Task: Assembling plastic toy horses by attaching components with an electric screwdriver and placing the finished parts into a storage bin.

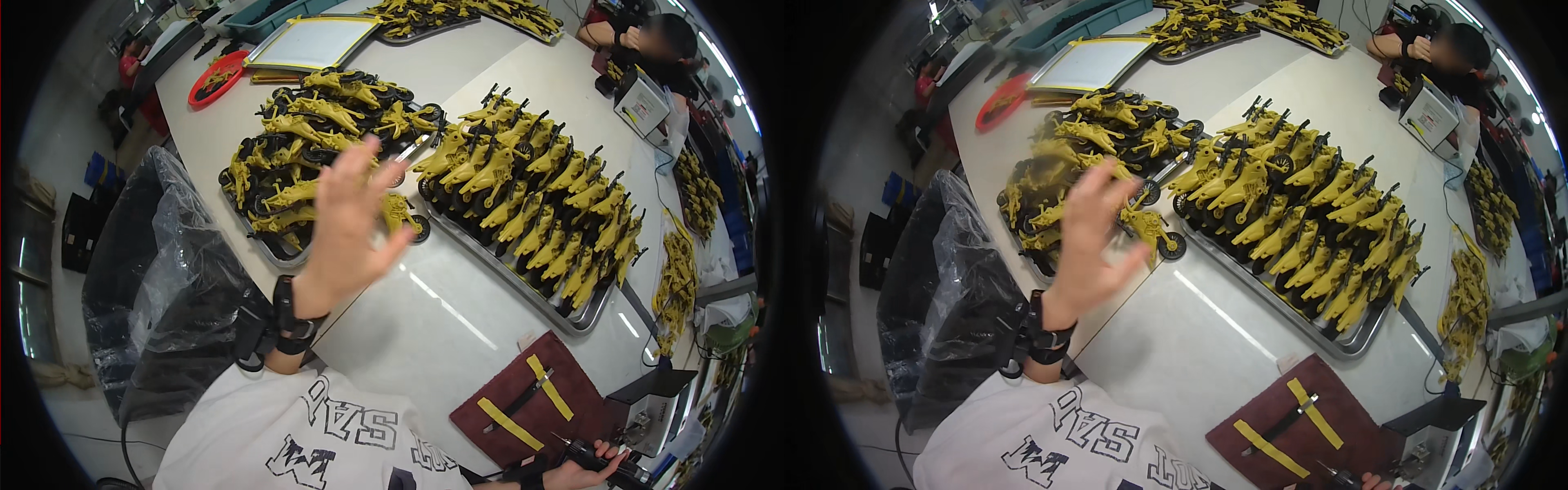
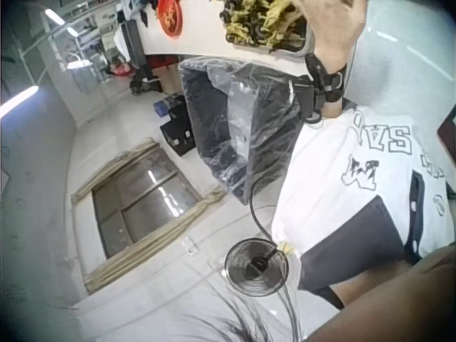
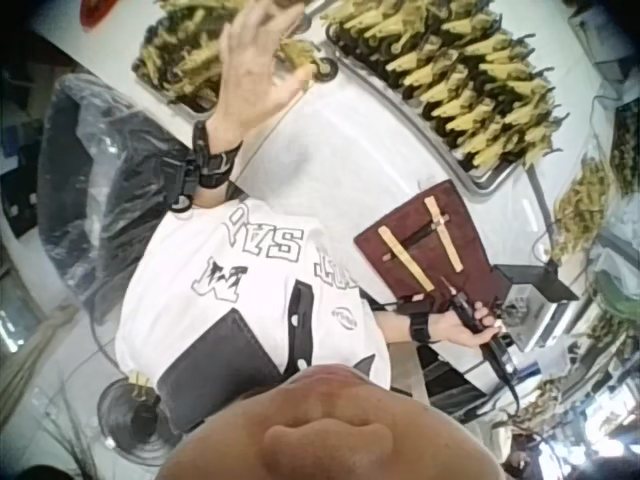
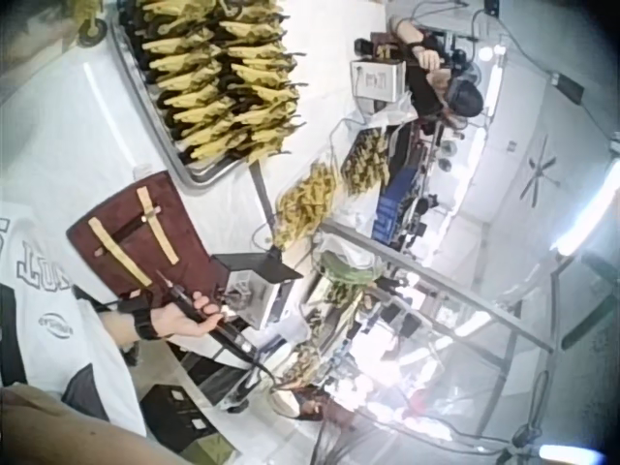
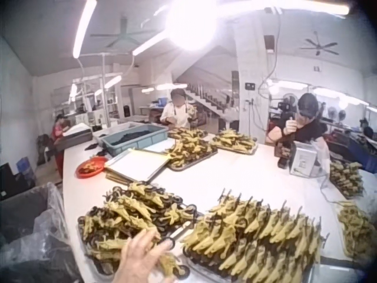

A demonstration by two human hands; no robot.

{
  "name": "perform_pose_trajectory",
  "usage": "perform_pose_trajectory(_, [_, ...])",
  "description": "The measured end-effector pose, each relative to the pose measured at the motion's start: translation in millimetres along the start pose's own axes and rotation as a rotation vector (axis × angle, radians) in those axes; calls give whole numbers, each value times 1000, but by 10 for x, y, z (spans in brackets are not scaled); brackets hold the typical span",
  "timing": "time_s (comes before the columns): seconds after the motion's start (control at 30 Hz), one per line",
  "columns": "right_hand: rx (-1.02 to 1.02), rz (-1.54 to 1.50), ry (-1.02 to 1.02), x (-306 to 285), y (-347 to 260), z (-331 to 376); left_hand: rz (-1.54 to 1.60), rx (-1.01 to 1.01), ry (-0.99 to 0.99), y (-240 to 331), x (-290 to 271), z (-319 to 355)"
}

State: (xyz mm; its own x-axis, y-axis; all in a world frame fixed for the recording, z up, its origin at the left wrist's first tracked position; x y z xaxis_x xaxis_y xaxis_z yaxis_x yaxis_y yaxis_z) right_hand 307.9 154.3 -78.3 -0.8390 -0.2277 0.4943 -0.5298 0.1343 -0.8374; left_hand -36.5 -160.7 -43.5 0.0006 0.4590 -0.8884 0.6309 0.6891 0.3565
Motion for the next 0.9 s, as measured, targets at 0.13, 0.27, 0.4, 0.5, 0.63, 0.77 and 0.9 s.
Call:
perform_pose_trajectory(0.13, [19, -11, 5, 36, -17, 19, -176, 4, -246, -166, 547, 44])
perform_pose_trajectory(0.27, [32, -25, 21, 16, -20, 41, -132, 49, -333, -329, 747, 49])
perform_pose_trajectory(0.4, [38, -27, 17, 6, -11, 39, -68, 89, -248, -245, 582, 60])
perform_pose_trajectory(0.5, [28, -31, 15, -19, 9, 34, 15, 34, -74, 54, 50, 135])
perform_pose_trajectory(0.63, [70, -40, 38, -110, 15, -16, -211, -295, 427, -556, -439, 216])
perform_pose_trajectory(0.77, [53, -24, -59, -244, 66, -51, -465, -697, 13, -1203, -85, 368])
perform_pose_trajectory(0.9, [34, -3, 7, -335, 61, -62, 179, 0, 453, -53, -389, 17])
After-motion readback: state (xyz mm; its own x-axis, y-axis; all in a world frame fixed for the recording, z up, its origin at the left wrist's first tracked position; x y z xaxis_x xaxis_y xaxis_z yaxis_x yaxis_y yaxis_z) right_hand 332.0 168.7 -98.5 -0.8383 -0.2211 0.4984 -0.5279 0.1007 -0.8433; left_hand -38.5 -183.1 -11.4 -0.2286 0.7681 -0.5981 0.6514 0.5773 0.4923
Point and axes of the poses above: each hand's wrist, its own z-axis away from the middle knuckle, its own x-axis out of the palm, y = z × x, the point moved 3 cm from there along -z, towards the middle knuckle, and after that the axes turned 14 degrees about -y, right-handed, at the moved point
